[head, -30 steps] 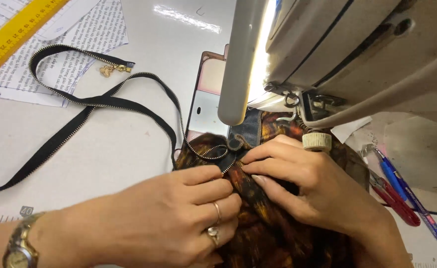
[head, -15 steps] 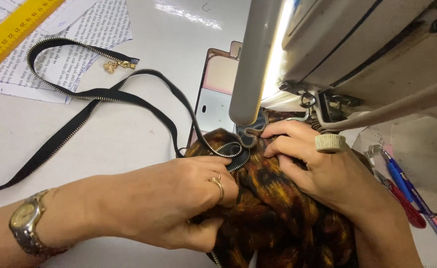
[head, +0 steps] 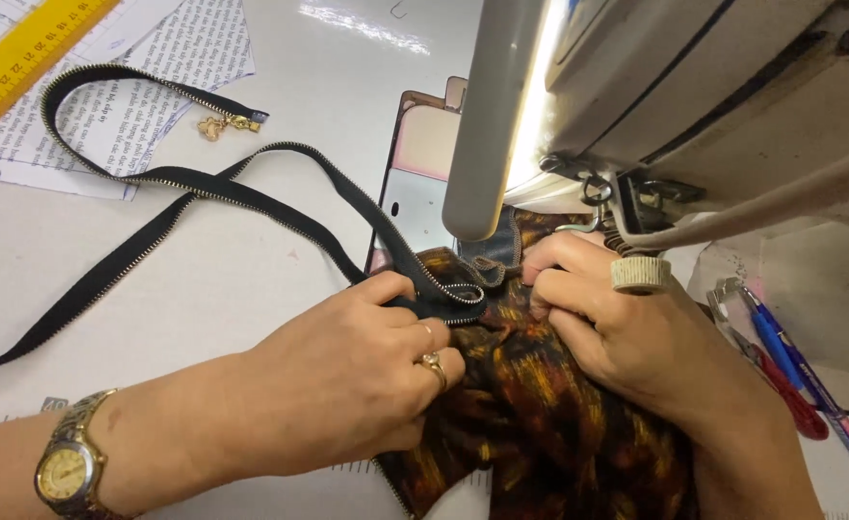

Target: The person uses a sewing machine to stitch a black zipper onto a piece of patterned fabric. They guide the fabric and zipper under the needle, aligning the edges carefully while the machine sews. The person occasionally pauses to adjust the fabric and zipper position to ensure a straight seam.

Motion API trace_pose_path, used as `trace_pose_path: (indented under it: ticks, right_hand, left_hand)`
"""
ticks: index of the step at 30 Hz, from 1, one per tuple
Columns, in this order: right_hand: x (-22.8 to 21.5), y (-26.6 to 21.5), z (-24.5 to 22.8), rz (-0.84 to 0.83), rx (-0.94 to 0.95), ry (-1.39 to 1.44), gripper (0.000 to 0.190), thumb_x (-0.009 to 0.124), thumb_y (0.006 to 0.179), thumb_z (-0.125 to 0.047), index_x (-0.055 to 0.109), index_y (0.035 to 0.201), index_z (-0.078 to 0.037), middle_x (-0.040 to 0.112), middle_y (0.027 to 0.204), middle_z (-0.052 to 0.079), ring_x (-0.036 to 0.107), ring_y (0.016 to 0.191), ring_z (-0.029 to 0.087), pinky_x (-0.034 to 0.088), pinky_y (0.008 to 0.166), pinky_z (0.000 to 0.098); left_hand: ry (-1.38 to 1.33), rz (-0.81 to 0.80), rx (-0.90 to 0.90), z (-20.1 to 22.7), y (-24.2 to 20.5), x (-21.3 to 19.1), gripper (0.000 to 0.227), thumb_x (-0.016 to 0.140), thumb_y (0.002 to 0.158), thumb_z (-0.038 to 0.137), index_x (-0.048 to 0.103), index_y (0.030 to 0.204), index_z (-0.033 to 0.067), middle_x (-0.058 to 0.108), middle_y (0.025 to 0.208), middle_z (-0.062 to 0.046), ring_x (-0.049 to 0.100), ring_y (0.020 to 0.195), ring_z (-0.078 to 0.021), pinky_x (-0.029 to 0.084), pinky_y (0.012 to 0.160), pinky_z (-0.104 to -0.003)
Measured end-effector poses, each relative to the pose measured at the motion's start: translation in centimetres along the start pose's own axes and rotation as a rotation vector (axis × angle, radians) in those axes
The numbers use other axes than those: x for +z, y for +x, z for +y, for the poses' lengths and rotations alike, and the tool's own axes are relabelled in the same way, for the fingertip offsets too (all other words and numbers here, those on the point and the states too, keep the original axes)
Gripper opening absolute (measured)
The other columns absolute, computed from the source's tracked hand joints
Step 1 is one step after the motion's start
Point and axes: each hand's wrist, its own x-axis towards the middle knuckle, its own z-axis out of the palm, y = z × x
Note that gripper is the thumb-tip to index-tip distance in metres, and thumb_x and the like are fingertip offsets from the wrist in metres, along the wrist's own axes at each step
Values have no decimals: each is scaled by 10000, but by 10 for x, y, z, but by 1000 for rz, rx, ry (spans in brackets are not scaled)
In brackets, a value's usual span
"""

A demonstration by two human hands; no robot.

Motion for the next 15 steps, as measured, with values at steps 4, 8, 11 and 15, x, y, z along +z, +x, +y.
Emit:
trace_pose_path:
  ticks: [4, 8, 11, 15]
  right_hand:
    - [-13, 1, -18, 114, -165, 161, 106, 505, 851, 52, 591, 855, -10, 608, 934, 93, 610, 878, 245, 465, 753, 359]
    - [-15, 5, -30, -36, -272, 342, 241, 430, 832, 12, 641, 941, -34, 662, 1003, 101, 656, 934, 240, 497, 864, 346]
    - [-6, 5, -24, -69, -215, 317, 125, 452, 799, 6, 554, 848, -46, 591, 834, 73, 590, 795, 236, 459, 799, 342]
    - [-3, 5, -20, -26, -167, 312, 118, 427, 858, -6, 478, 769, -63, 474, 738, 41, 459, 701, 214, 419, 689, 327]
  left_hand:
    - [-135, 160, 78, 0, 1, -10, 244, 663, 618, 206, 602, 821, 86, 510, 892, -87, 473, 756, -275, 380, 832, -432]
    - [-432, 95, 101, 0, 3, -21, 256, 548, 651, 247, 569, 801, 40, 527, 739, -119, 473, 709, -301, 363, 710, -415]
    - [-474, 14, 48, -4, 3, -26, 202, 504, 592, 239, 354, 609, 105, 450, 511, -72, 421, 522, -277, 331, 668, -380]
    - [-461, -30, -46, -10, 3, -27, 223, 494, 642, 267, 339, 577, 121, 355, 440, -60, 341, 398, -255, 335, 661, -362]
